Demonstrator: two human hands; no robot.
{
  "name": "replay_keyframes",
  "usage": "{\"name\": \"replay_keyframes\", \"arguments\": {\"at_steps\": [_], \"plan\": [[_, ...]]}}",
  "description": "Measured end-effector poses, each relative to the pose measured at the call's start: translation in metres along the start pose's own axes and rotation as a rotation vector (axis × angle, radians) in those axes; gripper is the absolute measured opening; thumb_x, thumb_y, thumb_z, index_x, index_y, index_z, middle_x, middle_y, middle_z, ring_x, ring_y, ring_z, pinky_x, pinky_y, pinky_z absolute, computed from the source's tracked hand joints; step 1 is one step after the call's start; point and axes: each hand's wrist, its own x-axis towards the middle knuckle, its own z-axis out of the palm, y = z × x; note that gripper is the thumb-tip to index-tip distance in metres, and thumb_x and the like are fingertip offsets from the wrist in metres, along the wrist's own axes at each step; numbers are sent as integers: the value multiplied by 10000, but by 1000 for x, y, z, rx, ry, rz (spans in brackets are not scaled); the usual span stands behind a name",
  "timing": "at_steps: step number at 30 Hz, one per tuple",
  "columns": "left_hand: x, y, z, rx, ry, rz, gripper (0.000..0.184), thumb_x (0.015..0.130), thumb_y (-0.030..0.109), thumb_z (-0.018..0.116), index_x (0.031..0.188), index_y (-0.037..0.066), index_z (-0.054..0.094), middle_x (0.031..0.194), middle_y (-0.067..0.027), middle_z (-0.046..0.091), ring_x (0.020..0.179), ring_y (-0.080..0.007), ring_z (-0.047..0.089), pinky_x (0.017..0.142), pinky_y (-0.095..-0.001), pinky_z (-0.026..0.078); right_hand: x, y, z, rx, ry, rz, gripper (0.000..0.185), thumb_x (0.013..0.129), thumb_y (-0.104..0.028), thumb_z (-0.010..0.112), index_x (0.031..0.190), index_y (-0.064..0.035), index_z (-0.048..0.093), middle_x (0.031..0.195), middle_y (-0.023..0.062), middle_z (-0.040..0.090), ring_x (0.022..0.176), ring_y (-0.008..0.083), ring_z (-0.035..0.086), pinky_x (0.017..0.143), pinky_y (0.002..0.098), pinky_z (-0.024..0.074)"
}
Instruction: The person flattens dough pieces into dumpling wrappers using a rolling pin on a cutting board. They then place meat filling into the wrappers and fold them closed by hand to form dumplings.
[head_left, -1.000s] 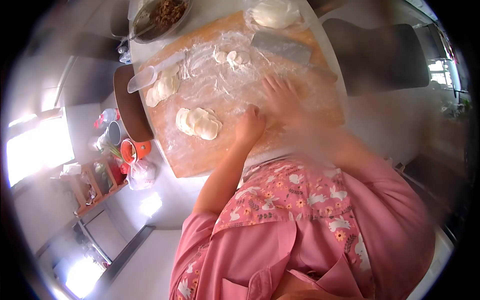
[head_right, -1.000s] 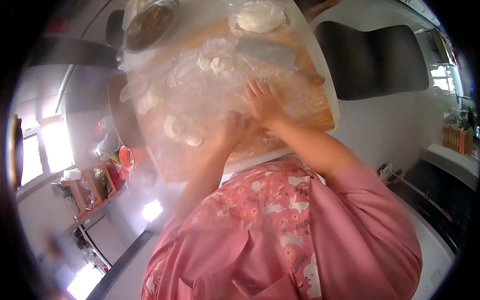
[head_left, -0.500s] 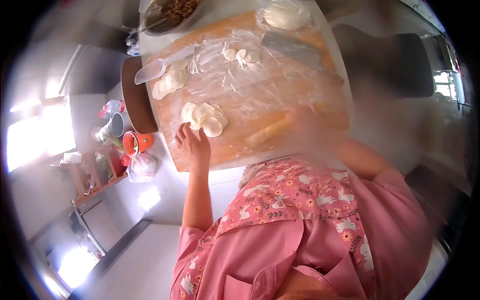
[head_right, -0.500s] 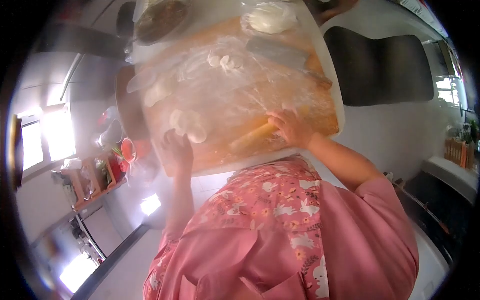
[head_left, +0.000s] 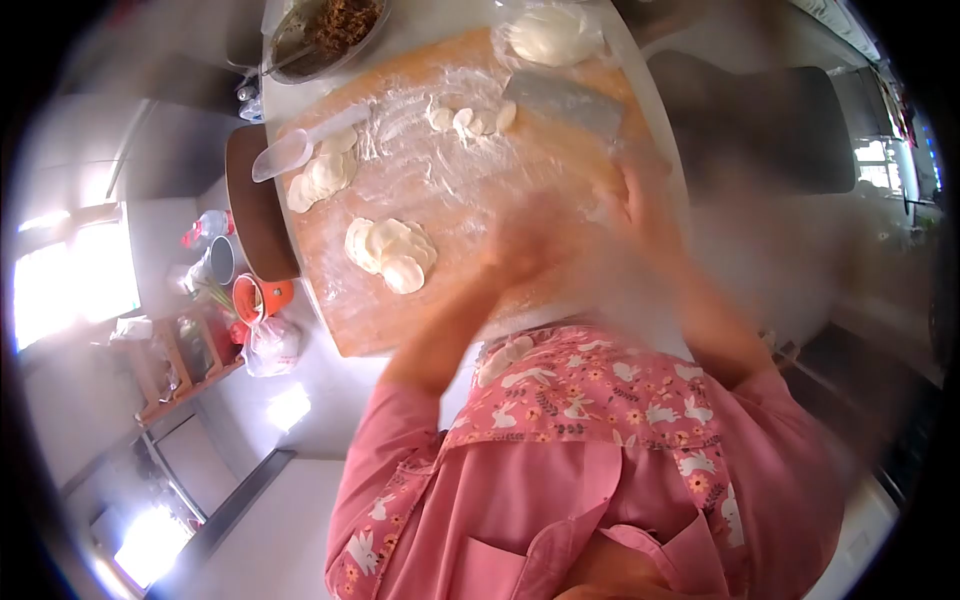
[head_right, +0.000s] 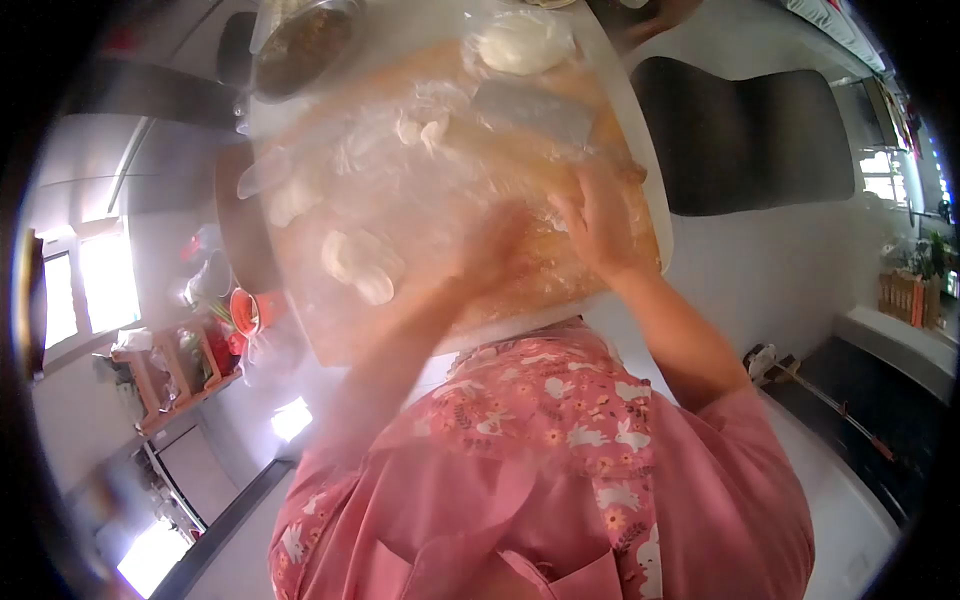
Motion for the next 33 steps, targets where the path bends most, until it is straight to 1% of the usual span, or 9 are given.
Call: {"name": "replay_keyframes", "arguments": {"at_steps": [3, 5, 10, 16, 18, 23, 27, 29, 33], "plan": [[-3, -54, -72, 365, 371, -187, 676, 917, 474, 439, 1470, 145, 231, 1553, -72, 111, 1436, -271, 60, 1105, -591, -40, -34, 10, 1, 76, -147, 123, 379, 825, -151, 636, 1163, -17, 529, 1102, 174, 570, 1045, 362, 517, 907, 418, 402], [13, -71, -108, 603, 175, -225, 658, 915, 462, 456, 1466, 173, 243, 1550, -75, 121, 1432, -281, 74, 1110, -587, -19, -43, 3, 0, -9, -376, 2, 401, 801, -171, 659, 1157, -36, 533, 1115, 143, 567, 1063, 333, 515, 911, 420, 399], [75, -77, -106, 232, 115, -371, 577, 911, 389, 483, 1426, 181, 326, 1505, -97, 245, 1406, -286, 181, 1126, -527, 131, -47, 3, 21, -37, -500, -106, 422, 766, -187, 678, 1140, -53, 536, 1108, 109, 565, 1040, 306, 518, 919, 428, 384], [25, -23, -76, 517, -52, -188, 481, 870, 179, 510, 1345, 158, 432, 1466, -112, 315, 1390, -290, 227, 1124, -484, 214, -65, 36, 45, -58, -459, -222, 440, 727, -169, 700, 1123, -65, 538, 1130, 84, 552, 1053, 289, 502, 925, 426, 377], [-7, -38, -57, 114, 162, 161, 438, 829, 77, 528, 1263, 128, 509, 1400, -121, 409, 1341, -308, 323, 1101, -433, 297, -64, 39, 45, -67, -447, -279, 445, 718, -163, 707, 1118, -67, 539, 1144, 78, 544, 1064, 283, 494, 926, 423, 376], [-22, -94, -34, -284, 208, -103, 454, 747, 7, 579, 1192, 95, 562, 1293, -114, 518, 1271, -324, 420, 1040, -387, 390, -52, 25, 30, -59, -553, -331, 447, 706, -151, 714, 1110, -70, 540, 1175, 63, 523, 1088, 274, 473, 937, 418, 368], [-11, -97, -79, 20, 268, -241, 424, 749, 14, 572, 1166, 88, 577, 1308, -104, 510, 1274, -316, 417, 1047, -430, 368, -44, 29, 38, -69, -537, -333, 441, 705, -157, 715, 1105, -70, 550, 1175, 64, 525, 1085, 277, 473, 939, 419, 371], [-12, -90, -86, 326, 568, -113, 431, 735, 26, 568, 1160, 95, 584, 1270, -112, 527, 1264, -311, 418, 1048, -466, 346, -42, 40, 47, -68, -529, -348, 422, 714, -164, 713, 1097, -67, 563, 1182, 73, 524, 1091, 278, 473, 943, 420, 374], [-14, -31, -88, 230, 528, -313, 384, 766, 72, 568, 1148, 96, 587, 1249, -110, 526, 1226, -308, 435, 1036, -465, 343, -30, 34, 35, -22, -518, -344, 377, 753, -157, 681, 1101, -61, 572, 1189, 90, 529, 1104, 287, 473, 946, 417, 378]]}}
